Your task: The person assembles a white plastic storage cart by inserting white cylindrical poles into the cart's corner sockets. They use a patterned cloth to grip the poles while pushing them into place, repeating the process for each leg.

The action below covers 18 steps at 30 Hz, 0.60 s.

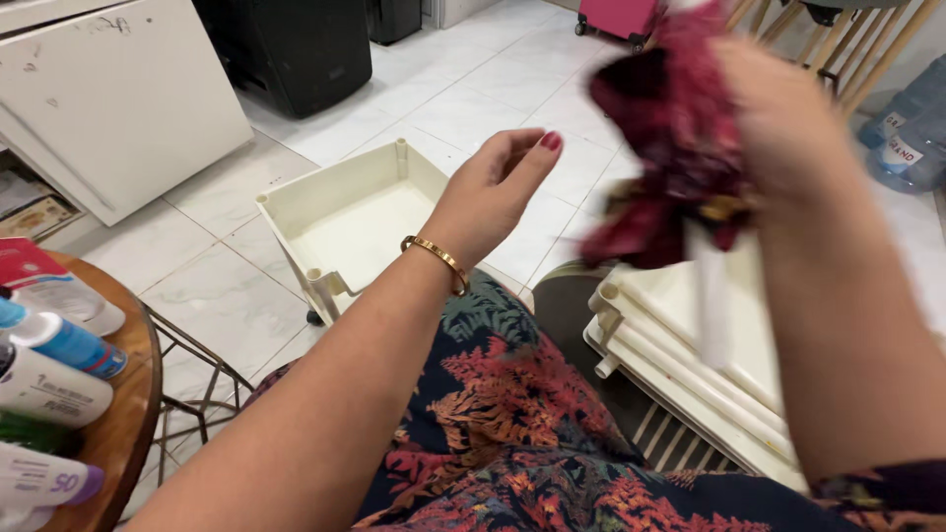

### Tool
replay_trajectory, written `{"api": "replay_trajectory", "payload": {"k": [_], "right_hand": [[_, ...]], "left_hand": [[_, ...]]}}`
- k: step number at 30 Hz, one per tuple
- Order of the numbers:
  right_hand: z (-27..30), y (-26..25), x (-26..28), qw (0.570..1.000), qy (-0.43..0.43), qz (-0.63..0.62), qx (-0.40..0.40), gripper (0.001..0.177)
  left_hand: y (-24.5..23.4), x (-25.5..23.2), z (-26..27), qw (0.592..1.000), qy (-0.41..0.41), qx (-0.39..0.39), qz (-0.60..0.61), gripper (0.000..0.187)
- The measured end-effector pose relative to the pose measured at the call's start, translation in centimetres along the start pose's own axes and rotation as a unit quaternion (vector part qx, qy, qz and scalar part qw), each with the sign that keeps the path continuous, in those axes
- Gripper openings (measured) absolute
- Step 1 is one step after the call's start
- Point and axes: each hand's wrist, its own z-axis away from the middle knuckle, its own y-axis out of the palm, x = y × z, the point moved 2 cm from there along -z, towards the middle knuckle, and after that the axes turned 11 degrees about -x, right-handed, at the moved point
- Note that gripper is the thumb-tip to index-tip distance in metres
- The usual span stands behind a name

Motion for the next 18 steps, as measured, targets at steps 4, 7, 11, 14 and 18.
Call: {"api": "replay_trajectory", "payload": {"k": [4, 7, 11, 14, 18], "right_hand": [[-0.6, 9.3, -4.4, 0.935, 0.181, -0.303, 0.034, 0.022], [-0.1, 12.4, -5.8, 0.934, 0.211, -0.286, 0.040, 0.021], [1.2, 14.8, -7.4, 0.956, 0.181, -0.215, 0.089, 0.023], [3.5, 17.5, -10.4, 0.933, 0.219, -0.206, 0.198, 0.025], [8.4, 18.1, -11.2, 0.992, 0.067, 0.000, 0.103, 0.031]], "left_hand": [[-0.3, -1.8, 2.2, 0.994, -0.066, 0.063, 0.059, 0.068], [-1.8, -1.7, 4.7, 0.970, -0.216, 0.048, 0.099, 0.064], [-4.3, -1.7, 6.9, 0.947, -0.271, 0.026, 0.169, 0.042], [-5.5, -1.1, 7.6, 0.922, -0.308, -0.015, 0.235, 0.031], [-8.7, 1.0, 6.6, 0.908, -0.289, -0.202, 0.225, 0.026]]}}
